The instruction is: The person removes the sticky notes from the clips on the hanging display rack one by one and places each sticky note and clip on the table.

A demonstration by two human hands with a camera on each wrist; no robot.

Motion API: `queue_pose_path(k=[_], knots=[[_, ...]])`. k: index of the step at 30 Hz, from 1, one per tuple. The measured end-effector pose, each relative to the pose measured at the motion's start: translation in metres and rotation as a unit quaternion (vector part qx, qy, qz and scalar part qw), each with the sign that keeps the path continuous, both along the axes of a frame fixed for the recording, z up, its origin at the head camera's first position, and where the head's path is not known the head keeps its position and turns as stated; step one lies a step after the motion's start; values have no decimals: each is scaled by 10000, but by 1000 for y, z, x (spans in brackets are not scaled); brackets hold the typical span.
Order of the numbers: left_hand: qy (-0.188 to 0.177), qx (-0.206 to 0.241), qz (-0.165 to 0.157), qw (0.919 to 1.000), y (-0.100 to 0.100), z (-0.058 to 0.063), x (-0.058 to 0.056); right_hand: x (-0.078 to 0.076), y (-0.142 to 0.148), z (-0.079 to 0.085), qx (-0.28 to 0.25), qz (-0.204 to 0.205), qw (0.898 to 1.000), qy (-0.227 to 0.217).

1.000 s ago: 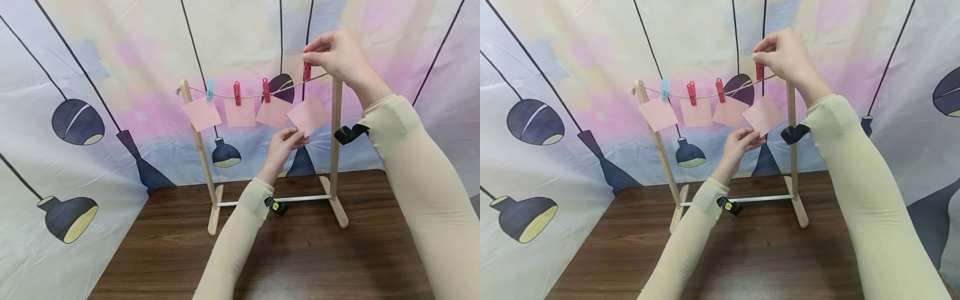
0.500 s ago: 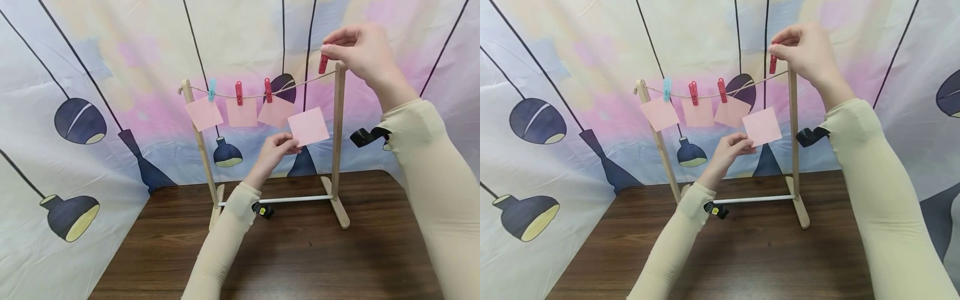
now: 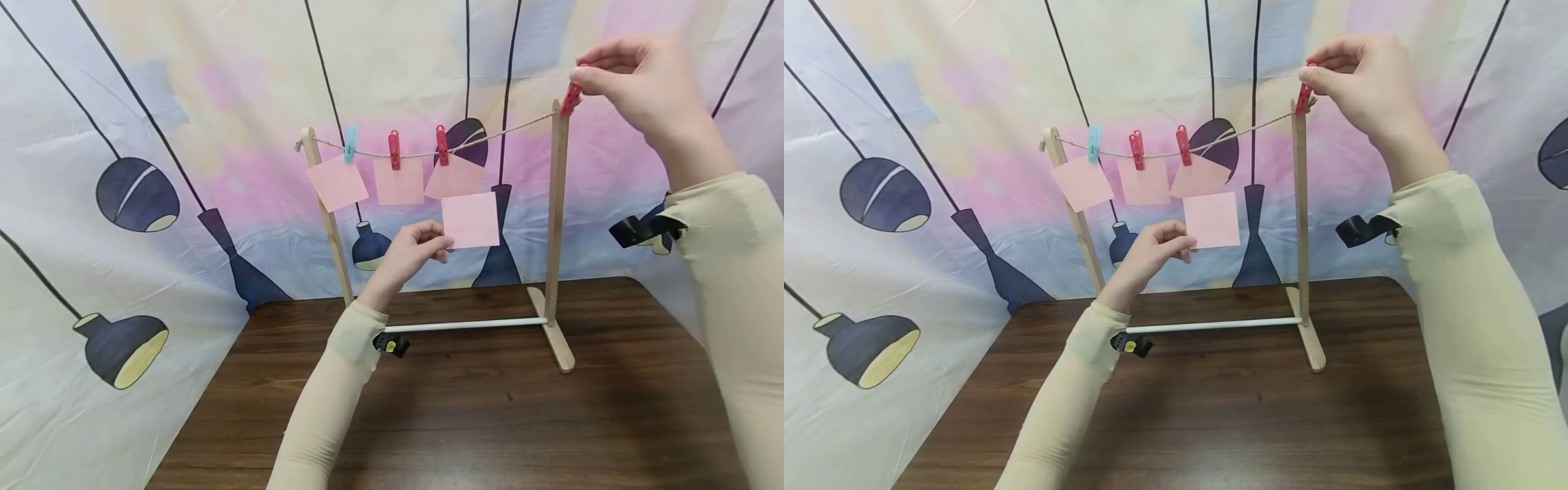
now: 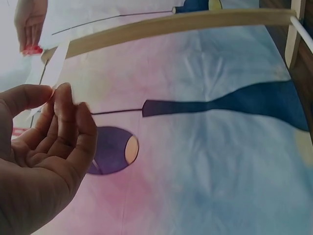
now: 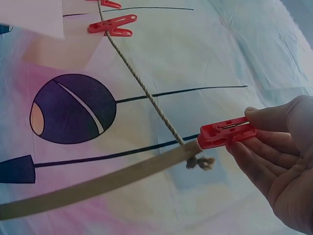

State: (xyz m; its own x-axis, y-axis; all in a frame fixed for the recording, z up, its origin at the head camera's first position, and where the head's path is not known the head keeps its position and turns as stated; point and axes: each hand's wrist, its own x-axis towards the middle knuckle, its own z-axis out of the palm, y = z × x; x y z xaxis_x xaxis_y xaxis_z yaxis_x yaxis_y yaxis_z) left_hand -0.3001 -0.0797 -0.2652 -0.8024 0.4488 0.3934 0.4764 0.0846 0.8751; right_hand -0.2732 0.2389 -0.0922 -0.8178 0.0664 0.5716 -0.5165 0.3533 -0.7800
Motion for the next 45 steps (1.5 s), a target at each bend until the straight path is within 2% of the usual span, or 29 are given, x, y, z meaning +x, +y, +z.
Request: queue_pose_path(k=[6,11,17,24,34,40,45], knots=[[247,-496,262,9981,-25,6,5,4,16,-5,135,-328,9993,-101],[216,-743,503,9957,-46,11,10,7,30,-12,412,-676,9967,-149],[128,-635,828,9945,-73,15,15,11,39,-21,728,-885,9934,-106],[222,-547,1211,9909,-105,18,24,14,45,-35,1240,-1161,9855,-10],[430,-690,1815,9800,-152,19,39,22,54,-56,1182,-1296,9841,-265],[509,-551,2025,9764,-177,18,47,25,58,-71,1133,-1398,9830,-354],[535,-406,2236,9724,-192,14,55,26,62,-85,1297,-1541,9786,-414]])
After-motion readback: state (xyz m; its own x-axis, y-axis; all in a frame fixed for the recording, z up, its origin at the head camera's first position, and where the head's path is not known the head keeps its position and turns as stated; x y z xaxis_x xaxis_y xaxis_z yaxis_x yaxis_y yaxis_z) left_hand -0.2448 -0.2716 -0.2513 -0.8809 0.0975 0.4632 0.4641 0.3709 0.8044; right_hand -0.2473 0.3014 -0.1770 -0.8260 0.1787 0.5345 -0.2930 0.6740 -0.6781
